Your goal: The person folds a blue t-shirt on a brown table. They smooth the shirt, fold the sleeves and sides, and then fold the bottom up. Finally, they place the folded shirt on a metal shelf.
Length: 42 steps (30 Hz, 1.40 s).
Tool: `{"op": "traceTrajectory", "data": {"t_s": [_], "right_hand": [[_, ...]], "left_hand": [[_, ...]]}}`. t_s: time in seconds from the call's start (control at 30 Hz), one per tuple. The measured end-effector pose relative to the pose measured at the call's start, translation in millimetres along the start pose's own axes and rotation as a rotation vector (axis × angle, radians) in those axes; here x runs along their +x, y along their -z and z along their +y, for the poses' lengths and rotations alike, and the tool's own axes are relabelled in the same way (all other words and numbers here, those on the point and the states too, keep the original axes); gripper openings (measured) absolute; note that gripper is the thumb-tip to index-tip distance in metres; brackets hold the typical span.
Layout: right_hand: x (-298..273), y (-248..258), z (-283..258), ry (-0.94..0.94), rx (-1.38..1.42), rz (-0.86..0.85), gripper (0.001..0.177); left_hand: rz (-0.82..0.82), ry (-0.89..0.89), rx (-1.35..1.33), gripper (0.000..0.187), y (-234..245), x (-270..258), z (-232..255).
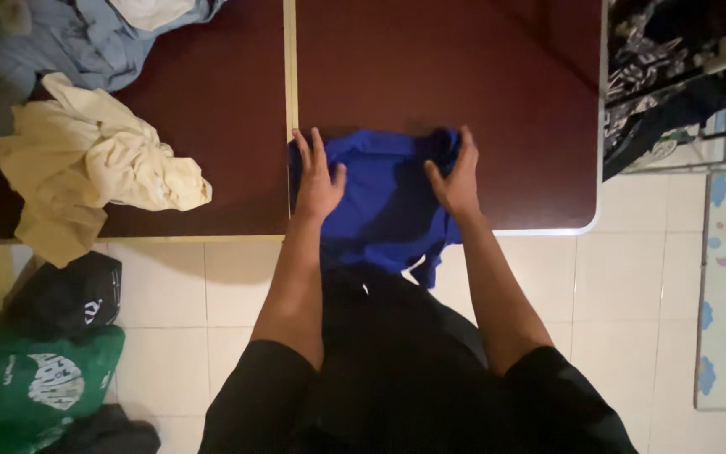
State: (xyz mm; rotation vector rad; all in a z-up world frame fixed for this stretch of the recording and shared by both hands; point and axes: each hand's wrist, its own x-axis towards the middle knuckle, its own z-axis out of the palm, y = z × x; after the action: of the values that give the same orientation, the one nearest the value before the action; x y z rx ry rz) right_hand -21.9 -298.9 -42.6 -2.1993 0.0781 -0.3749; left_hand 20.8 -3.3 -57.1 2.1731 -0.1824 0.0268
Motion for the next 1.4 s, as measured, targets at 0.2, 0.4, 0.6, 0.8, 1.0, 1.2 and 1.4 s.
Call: {"op": "traceTrajectory", "data": {"t_s": [0.2,0.4,0.6,0.8,1.0,1.2,1.4], "right_hand": [[-26,-10,16,-0.062,-0.215,-0.09,0.074],[-38,-16,22,0.005,-0.722,-0.342,0.058],[1,-15,8,-0.066,-0.767,-0.454,0.071],[62,-27,11,-0.046,-0.729,-0.419,0.073],[98,-36,9,-0.008,-0.743,-0.393,0.066],[31,-38,-31,-0.215,-0.634,-0.316,0.076],[22,-37,-16,-0.182,-0.753,-0.38,0.079]], "left_hand": [[-0.097,0.068,0.287,0.081,-8,-19,-42],[-0.165,-0.176,0.579,0.068,-18,-2,-71],[-0.275,-0.03,0.641,0.121,25,45,-20],[0.013,-0.39,0.472,0.121,22,100,-28],[-0.286,-0.037,0.739,0.064,-11,104,-18],[-0.094,-0.116,0.649,0.091,3,42,21],[-0.246,0.115,0.621,0.117,27,67,28]]}}
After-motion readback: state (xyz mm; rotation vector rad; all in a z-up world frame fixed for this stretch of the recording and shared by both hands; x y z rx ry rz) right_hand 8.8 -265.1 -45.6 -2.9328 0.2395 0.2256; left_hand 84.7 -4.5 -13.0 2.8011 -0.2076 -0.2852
